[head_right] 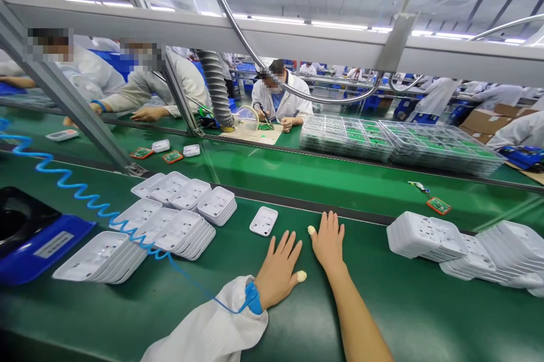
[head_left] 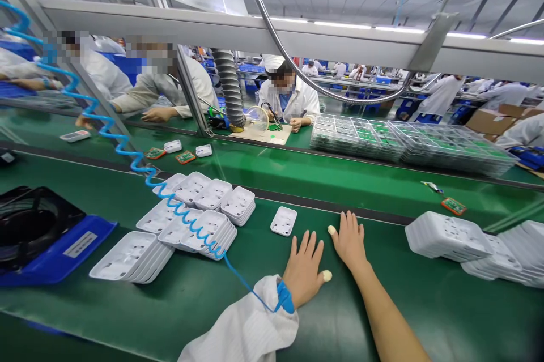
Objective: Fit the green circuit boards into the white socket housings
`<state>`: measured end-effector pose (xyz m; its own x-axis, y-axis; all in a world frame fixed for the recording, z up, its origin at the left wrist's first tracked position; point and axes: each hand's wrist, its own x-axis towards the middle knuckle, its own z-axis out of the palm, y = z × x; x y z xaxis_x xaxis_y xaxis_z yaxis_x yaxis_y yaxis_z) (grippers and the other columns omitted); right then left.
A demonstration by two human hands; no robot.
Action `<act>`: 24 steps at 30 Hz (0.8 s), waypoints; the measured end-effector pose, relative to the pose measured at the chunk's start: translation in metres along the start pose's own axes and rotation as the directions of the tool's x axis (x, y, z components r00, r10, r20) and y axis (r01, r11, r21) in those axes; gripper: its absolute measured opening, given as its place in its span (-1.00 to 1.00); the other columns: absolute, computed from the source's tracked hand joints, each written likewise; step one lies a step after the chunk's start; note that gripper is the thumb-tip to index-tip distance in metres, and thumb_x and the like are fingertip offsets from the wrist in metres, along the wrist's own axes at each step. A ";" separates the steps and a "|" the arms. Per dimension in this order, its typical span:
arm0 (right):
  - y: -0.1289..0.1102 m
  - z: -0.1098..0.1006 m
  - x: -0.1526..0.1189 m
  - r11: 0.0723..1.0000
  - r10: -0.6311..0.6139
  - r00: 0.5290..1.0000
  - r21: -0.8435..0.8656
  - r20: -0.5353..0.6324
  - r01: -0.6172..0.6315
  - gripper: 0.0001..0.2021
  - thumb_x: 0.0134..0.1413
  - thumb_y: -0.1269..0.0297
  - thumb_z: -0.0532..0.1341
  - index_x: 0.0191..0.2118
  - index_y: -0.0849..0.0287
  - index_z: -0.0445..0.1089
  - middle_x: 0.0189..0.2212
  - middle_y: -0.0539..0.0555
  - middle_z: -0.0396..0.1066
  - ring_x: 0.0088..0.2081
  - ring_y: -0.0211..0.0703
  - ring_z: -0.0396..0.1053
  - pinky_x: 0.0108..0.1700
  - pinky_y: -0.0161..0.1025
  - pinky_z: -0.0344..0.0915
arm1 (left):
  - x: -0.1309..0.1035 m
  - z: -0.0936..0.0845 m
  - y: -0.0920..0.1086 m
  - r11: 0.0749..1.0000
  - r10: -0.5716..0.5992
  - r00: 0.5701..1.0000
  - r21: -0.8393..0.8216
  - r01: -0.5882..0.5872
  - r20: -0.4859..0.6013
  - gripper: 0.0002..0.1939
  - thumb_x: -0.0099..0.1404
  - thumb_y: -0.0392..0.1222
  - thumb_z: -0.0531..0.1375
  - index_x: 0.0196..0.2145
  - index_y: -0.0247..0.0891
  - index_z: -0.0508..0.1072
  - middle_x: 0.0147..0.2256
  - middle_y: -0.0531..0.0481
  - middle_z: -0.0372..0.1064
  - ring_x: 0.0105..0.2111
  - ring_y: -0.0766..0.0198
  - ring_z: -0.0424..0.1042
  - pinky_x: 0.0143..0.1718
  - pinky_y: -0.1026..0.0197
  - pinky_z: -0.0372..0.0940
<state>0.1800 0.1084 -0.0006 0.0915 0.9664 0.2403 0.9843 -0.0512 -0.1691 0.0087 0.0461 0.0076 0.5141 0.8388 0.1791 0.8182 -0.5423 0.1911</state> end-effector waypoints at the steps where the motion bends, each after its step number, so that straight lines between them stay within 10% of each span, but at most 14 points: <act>1: -0.001 -0.002 0.000 1.000 0.000 0.999 0.004 -0.042 0.000 -0.41 0.20 0.14 -0.13 0.24 0.44 -0.04 0.25 0.33 -0.13 0.27 0.13 -0.27 0.20 0.14 -0.20 | 0.000 -0.003 0.001 1.000 -0.016 1.000 0.005 0.016 -0.021 -0.31 0.26 0.13 -0.01 0.24 -0.26 -0.02 0.27 -0.23 -0.18 0.26 -0.12 -0.24 0.17 -0.29 -0.15; 6: -0.006 -0.017 -0.001 0.998 -0.057 0.974 -0.003 -0.220 0.057 -0.39 0.22 0.12 -0.15 0.26 0.45 -0.12 0.28 0.32 -0.26 0.29 0.09 -0.42 0.21 0.14 -0.28 | 0.004 -0.025 0.008 0.990 -0.132 0.965 0.019 0.140 -0.225 -0.30 0.28 -0.07 0.03 0.27 -0.28 -0.17 0.30 -0.22 -0.38 0.28 -0.08 -0.36 0.19 -0.23 -0.15; 11: -0.002 0.000 -0.002 0.997 -0.072 0.996 0.011 0.051 0.072 -0.45 0.18 0.17 -0.09 0.22 0.38 0.03 0.24 0.30 -0.06 0.27 0.12 -0.22 0.19 0.17 -0.22 | 0.003 -0.008 0.001 0.999 -0.021 0.998 0.037 0.023 -0.059 -0.36 0.27 0.06 0.02 0.23 -0.24 0.01 0.26 -0.20 -0.14 0.26 -0.07 -0.19 0.18 -0.24 -0.12; 24: -0.001 0.000 -0.001 0.996 -0.044 0.999 0.072 -0.007 0.045 -0.47 0.17 0.20 -0.09 0.22 0.36 0.03 0.24 0.28 -0.05 0.27 0.09 -0.19 0.20 0.13 -0.21 | 0.017 0.009 -0.004 0.996 0.059 0.998 0.069 -0.058 -0.015 -0.36 0.31 0.13 -0.09 0.23 -0.28 0.00 0.26 -0.22 -0.15 0.26 -0.04 -0.21 0.19 -0.21 -0.15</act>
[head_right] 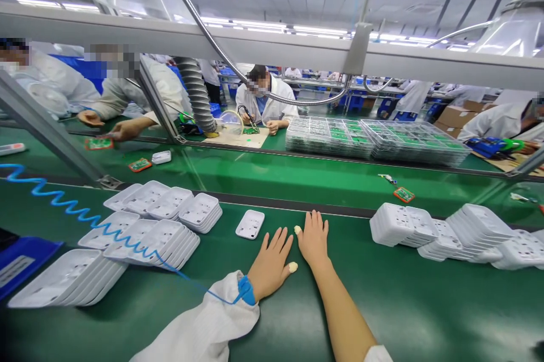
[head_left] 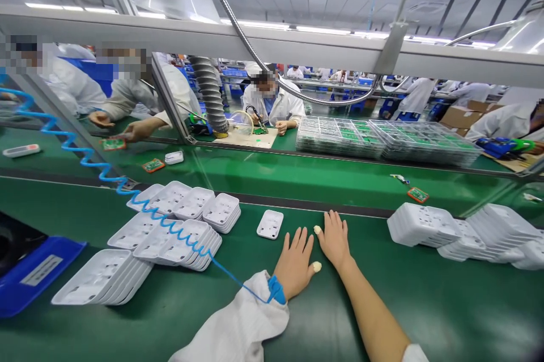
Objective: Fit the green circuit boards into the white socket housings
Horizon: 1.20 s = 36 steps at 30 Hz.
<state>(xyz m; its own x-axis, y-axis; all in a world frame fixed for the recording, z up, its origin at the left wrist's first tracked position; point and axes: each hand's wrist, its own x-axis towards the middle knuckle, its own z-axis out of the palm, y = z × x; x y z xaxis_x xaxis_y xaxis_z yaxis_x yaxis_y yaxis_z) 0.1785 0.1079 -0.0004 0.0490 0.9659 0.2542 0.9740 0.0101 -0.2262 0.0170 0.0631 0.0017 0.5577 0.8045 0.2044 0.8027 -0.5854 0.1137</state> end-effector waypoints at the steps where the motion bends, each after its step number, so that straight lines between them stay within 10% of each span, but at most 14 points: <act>1: -0.001 -0.004 0.001 1.000 0.006 0.999 0.002 -0.045 -0.006 -0.46 0.18 0.21 -0.10 0.22 0.36 0.01 0.24 0.28 -0.06 0.27 0.08 -0.21 0.20 0.13 -0.21 | 0.005 0.002 -0.001 1.000 0.006 1.000 0.003 -0.006 0.004 -0.35 0.31 0.13 -0.09 0.23 -0.28 0.00 0.26 -0.22 -0.15 0.26 -0.04 -0.21 0.19 -0.21 -0.15; 5: -0.001 -0.015 0.002 0.999 0.012 0.979 -0.035 -0.204 -0.019 -0.47 0.19 0.24 -0.12 0.24 0.36 -0.04 0.26 0.27 -0.12 0.29 0.04 -0.30 0.21 0.12 -0.27 | 0.021 0.006 -0.005 1.000 0.003 1.000 0.000 -0.003 -0.002 -0.35 0.31 0.13 -0.09 0.23 -0.29 0.00 0.26 -0.23 -0.14 0.26 -0.05 -0.20 0.19 -0.22 -0.15; 11: 0.002 -0.001 0.002 0.998 -0.032 0.999 -0.057 0.019 0.033 -0.54 0.18 0.26 -0.07 0.17 0.27 0.13 0.21 0.25 0.04 0.24 0.06 -0.10 0.18 0.11 -0.16 | 0.030 0.007 -0.009 1.000 0.005 1.000 -0.006 -0.005 -0.007 -0.36 0.30 0.11 -0.04 0.23 -0.25 0.00 0.25 -0.20 -0.12 0.26 -0.04 -0.18 0.19 -0.22 -0.15; 36: 0.000 -0.004 0.002 0.996 -0.066 0.998 -0.065 0.009 0.067 -0.56 0.15 0.29 -0.04 0.14 0.27 0.17 0.18 0.25 0.08 0.21 0.05 -0.05 0.18 0.04 -0.15 | 0.030 0.001 -0.008 0.998 -0.002 1.000 -0.059 0.003 0.022 -0.38 0.29 0.07 -0.02 0.23 -0.21 -0.01 0.26 -0.18 -0.13 0.26 -0.03 -0.19 0.19 -0.21 -0.17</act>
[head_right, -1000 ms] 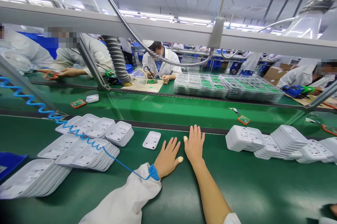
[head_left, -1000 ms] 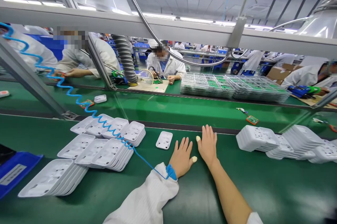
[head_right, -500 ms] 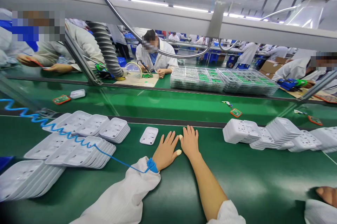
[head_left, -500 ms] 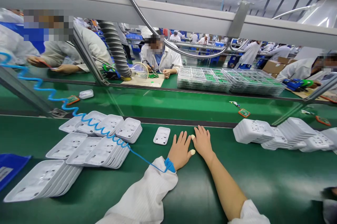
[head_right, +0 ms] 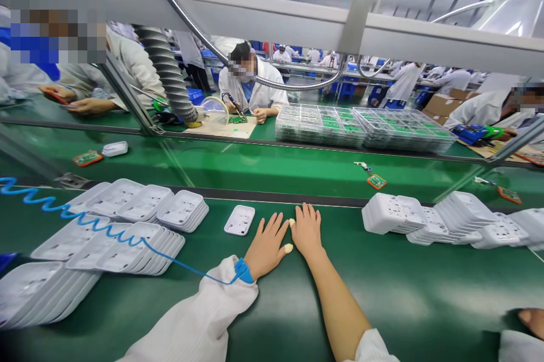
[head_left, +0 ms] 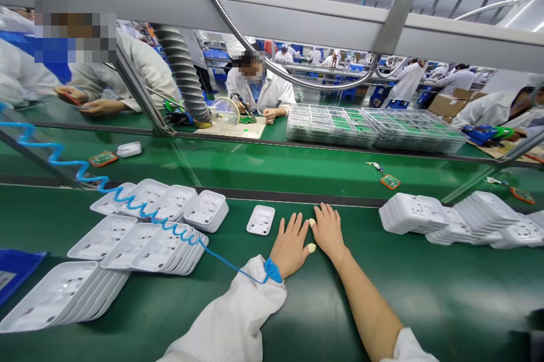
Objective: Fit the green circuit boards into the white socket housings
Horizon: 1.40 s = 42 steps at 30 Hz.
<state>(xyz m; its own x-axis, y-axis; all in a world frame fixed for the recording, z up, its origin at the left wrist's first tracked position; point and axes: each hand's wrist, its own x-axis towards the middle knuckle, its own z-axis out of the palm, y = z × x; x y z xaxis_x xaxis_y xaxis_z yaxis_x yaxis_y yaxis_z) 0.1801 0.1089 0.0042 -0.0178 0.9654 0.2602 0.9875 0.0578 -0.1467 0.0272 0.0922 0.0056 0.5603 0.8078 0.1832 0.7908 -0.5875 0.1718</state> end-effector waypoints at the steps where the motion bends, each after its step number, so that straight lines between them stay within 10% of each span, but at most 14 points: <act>1: 0.000 0.000 0.000 1.000 0.000 1.000 -0.001 0.002 0.000 -0.56 0.14 0.29 -0.03 0.14 0.27 0.17 0.18 0.25 0.08 0.21 0.05 -0.05 0.18 0.04 -0.15 | 0.000 0.000 0.000 1.000 0.000 1.000 -0.002 0.000 0.000 -0.38 0.30 0.07 -0.02 0.23 -0.21 -0.01 0.26 -0.18 -0.13 0.26 -0.03 -0.19 0.20 -0.21 -0.18; 42: 0.003 0.008 -0.001 0.998 -0.037 0.999 0.049 -0.030 0.039 -0.58 0.14 0.31 -0.03 0.11 0.27 0.20 0.16 0.24 0.12 0.19 0.06 0.00 0.17 0.07 -0.08 | -0.003 -0.003 0.001 1.000 0.002 1.000 -0.006 -0.002 -0.004 -0.38 0.28 0.04 0.02 0.22 -0.22 0.00 0.25 -0.20 -0.10 0.25 -0.03 -0.15 0.19 -0.20 -0.14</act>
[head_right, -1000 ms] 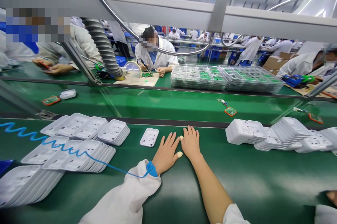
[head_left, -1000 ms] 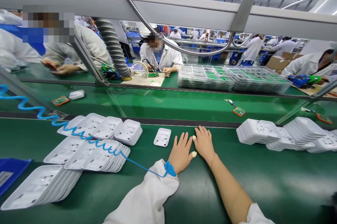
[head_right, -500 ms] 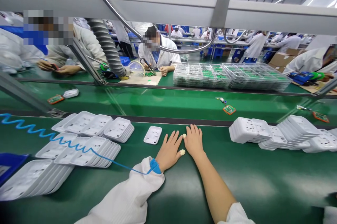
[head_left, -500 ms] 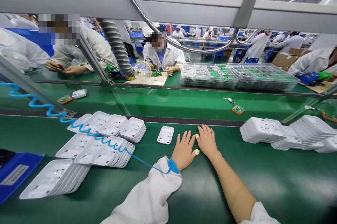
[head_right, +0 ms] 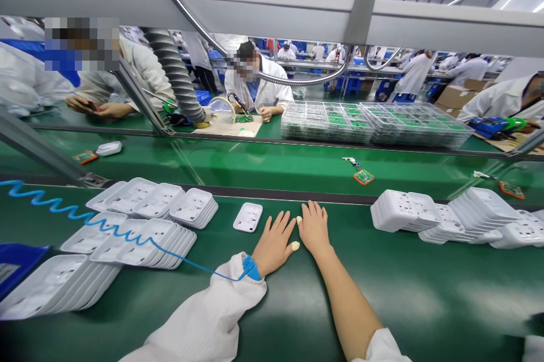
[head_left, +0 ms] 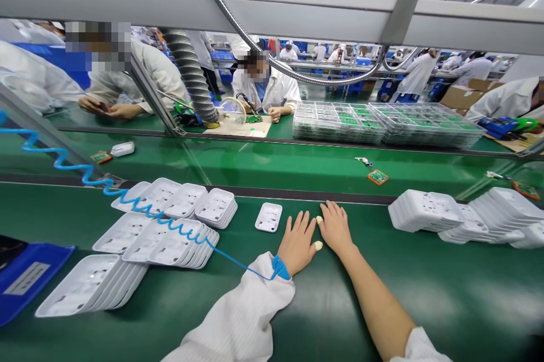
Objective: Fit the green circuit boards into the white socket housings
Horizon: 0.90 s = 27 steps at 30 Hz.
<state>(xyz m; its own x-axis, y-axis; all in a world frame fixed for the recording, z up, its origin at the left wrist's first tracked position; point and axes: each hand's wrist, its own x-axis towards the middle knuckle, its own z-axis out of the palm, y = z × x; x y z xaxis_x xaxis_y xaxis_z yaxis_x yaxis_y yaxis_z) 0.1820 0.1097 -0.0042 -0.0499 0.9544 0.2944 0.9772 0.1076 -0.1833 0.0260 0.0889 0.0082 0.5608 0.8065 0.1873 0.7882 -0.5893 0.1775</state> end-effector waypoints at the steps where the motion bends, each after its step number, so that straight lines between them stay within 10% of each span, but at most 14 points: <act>1: 0.002 0.000 0.001 1.000 -0.004 1.000 0.016 -0.006 0.004 -0.59 0.14 0.31 -0.03 0.10 0.27 0.20 0.15 0.23 0.14 0.18 0.06 0.02 0.16 0.06 -0.06 | 0.000 0.000 0.000 1.000 0.001 1.000 0.004 -0.001 0.001 -0.38 0.29 0.04 0.01 0.22 -0.23 0.00 0.25 -0.20 -0.10 0.25 -0.03 -0.16 0.19 -0.20 -0.15; 9: 0.079 -0.028 0.076 0.982 0.190 0.980 0.004 -0.060 -0.190 -0.56 0.13 0.23 0.00 0.10 0.32 0.13 0.07 0.26 0.21 0.08 0.03 0.14 0.05 -0.09 0.11 | -0.001 0.001 0.000 1.000 -0.002 1.000 0.011 0.002 -0.009 -0.38 0.30 0.08 -0.04 0.22 -0.26 0.02 0.26 -0.19 -0.13 0.26 -0.03 -0.19 0.20 -0.20 -0.16; 18: 0.184 -0.034 0.142 0.820 0.562 0.820 -0.206 0.109 -0.534 -0.48 0.00 0.05 0.15 -0.02 0.38 0.24 -0.08 0.42 0.29 -0.05 0.25 0.28 -0.15 0.00 0.25 | -0.001 -0.002 -0.002 0.999 -0.022 1.000 -0.048 0.021 -0.021 -0.39 0.31 0.13 -0.09 0.22 -0.22 0.03 0.26 -0.16 -0.13 0.26 -0.03 -0.19 0.20 -0.21 -0.13; 27: 0.188 -0.017 0.176 0.811 0.582 0.759 -0.151 0.290 -0.565 -0.24 -0.28 -0.28 0.21 -0.12 0.35 0.32 -0.22 0.42 0.38 -0.20 0.21 0.37 -0.32 -0.09 0.27 | 0.005 -0.006 -0.004 0.988 -0.049 0.999 -0.149 0.046 -0.020 -0.43 0.29 0.10 -0.02 0.19 -0.19 0.08 0.24 -0.14 -0.07 0.25 -0.02 -0.14 0.20 -0.21 -0.13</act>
<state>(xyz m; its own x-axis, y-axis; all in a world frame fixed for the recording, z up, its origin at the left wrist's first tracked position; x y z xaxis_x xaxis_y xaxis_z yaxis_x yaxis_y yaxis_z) 0.3601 0.2935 0.0294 0.4713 0.8682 -0.1554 0.8522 -0.4936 -0.1733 0.0244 0.0952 0.0144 0.5159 0.8335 0.1979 0.7665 -0.5523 0.3277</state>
